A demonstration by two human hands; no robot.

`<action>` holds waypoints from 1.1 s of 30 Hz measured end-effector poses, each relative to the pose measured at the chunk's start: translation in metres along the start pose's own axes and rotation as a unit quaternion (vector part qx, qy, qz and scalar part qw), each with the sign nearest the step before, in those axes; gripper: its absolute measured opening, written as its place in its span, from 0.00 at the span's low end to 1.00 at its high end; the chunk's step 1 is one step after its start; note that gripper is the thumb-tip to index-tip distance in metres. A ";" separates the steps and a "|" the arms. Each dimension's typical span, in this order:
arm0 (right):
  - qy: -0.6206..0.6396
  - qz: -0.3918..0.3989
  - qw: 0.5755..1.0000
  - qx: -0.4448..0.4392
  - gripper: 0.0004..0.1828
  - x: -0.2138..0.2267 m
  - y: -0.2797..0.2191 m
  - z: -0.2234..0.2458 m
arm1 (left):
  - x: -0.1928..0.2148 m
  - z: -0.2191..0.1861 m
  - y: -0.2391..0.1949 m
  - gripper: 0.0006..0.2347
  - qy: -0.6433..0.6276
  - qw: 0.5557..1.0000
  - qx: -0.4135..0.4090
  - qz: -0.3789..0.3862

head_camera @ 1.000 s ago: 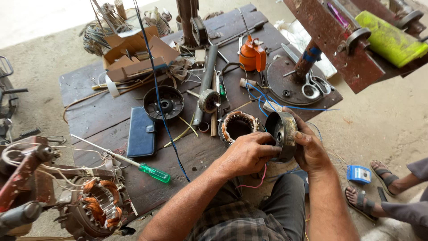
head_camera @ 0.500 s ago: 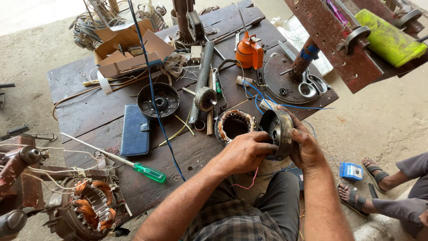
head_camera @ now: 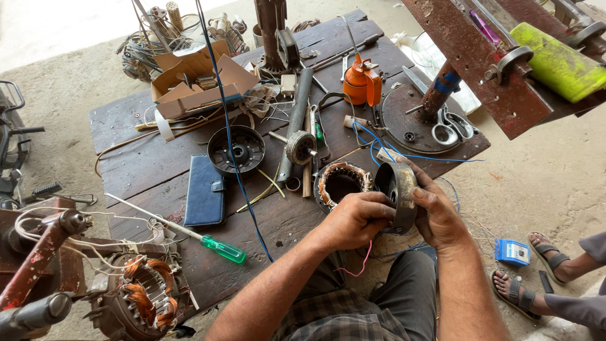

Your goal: The person disassembles a motor, removes the rotor, and uses a test light to check the stator windings. They then reassemble the motor and place the rotor back into the stator.

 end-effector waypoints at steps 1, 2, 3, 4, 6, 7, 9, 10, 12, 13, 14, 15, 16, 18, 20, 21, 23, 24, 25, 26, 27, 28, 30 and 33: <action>-0.002 0.001 1.000 0.001 0.52 0.000 0.000 0.000 | -0.001 0.001 0.000 0.10 0.008 1.000 0.003 0.006; -0.004 0.002 1.000 0.001 0.52 0.000 0.001 0.000 | -0.001 0.002 0.000 0.10 0.016 1.000 0.006 0.012; -0.005 0.002 1.000 0.000 0.53 0.000 0.001 0.000 | -0.003 0.004 -0.001 0.10 0.015 1.000 0.014 0.021; -0.003 0.005 1.000 0.005 0.53 0.000 0.001 0.000 | -0.003 0.006 -0.002 0.10 0.015 0.999 0.021 0.030; 0.003 0.009 1.000 0.014 0.53 -0.001 0.001 0.001 | -0.002 0.008 -0.003 0.11 -0.002 0.999 0.026 0.033; 0.000 0.006 1.000 0.010 0.53 -0.001 0.000 0.000 | -0.002 0.009 -0.003 0.11 -0.020 0.999 0.025 0.027; -0.008 0.001 1.000 0.004 0.53 0.000 0.001 0.000 | -0.001 0.011 -0.003 0.11 -0.029 0.999 0.026 0.024; -0.010 -0.004 1.000 0.000 0.53 0.000 0.001 0.000 | 0.000 0.012 -0.004 0.10 -0.021 0.999 0.027 0.026; -0.015 -0.015 1.000 -0.007 0.52 -0.001 0.001 0.000 | 0.002 0.012 -0.005 0.10 -0.021 0.999 0.026 0.027; -0.017 -0.018 1.000 -0.012 0.52 -0.002 0.002 0.000 | 0.004 0.013 -0.004 0.09 -0.028 0.999 0.024 0.024; -0.018 -0.022 0.999 -0.016 0.51 -0.003 0.003 0.001 | 0.005 0.014 -0.004 0.09 -0.035 0.999 0.021 0.020; -0.018 -0.025 0.999 -0.021 0.51 -0.003 0.004 0.001 | 0.005 0.015 -0.003 0.09 -0.046 0.999 0.022 0.020; -0.019 -0.020 0.999 -0.019 0.50 -0.006 0.005 0.002 | 0.005 0.017 -0.002 0.09 -0.056 0.998 0.022 0.019; -0.020 -0.011 1.000 -0.017 0.49 -0.010 0.007 0.004 | 0.006 0.023 -0.002 0.09 -0.069 0.997 0.037 0.018; -0.034 -0.021 0.999 -0.026 0.47 -0.011 0.008 0.004 | 0.006 0.030 -0.002 0.09 -0.073 0.995 0.064 0.017; -0.041 -0.025 0.998 -0.031 0.46 -0.011 0.009 0.004 | 0.007 0.030 -0.003 0.09 -0.071 0.995 0.066 0.018; -0.038 -0.022 0.999 -0.024 0.45 -0.013 0.010 0.009 | 0.008 0.030 -0.003 0.08 -0.066 0.995 0.069 0.019; -0.037 -0.021 0.999 -0.020 0.45 -0.014 0.010 0.012 | 0.009 0.027 -0.002 0.08 -0.065 0.996 0.058 0.015; -0.038 -0.028 0.999 -0.026 0.44 -0.013 0.010 0.012 | 0.010 0.024 -0.002 0.08 -0.064 0.997 0.047 0.011; -0.040 -0.036 0.998 -0.032 0.44 -0.012 0.009 0.011 | 0.010 0.021 -0.002 0.08 -0.063 0.997 0.037 0.007; -0.041 -0.044 0.997 -0.039 0.44 -0.011 0.009 0.010 | 0.010 0.022 -0.002 0.08 -0.064 0.997 0.049 0.006; -0.051 -0.049 0.997 -0.043 0.43 -0.011 0.008 0.009 | 0.010 0.024 -0.002 0.09 -0.066 0.996 0.062 0.004; -0.069 -0.060 0.995 -0.048 0.43 -0.009 0.008 0.009 | 0.011 0.025 -0.001 0.09 -0.060 0.995 0.077 -0.001; -0.079 -0.062 0.994 -0.053 0.41 -0.010 0.009 0.007 | 0.016 0.026 0.001 0.09 -0.033 0.995 0.092 -0.012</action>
Point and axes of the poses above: each hand's wrist, its own y-axis towards the middle knuckle, its own x-axis out of the back of the hand, z = x × y, the point moved 10 cm from there along y, towards the middle knuckle, and after that the axes turned 4 degrees about z, right-handed, at the moved point
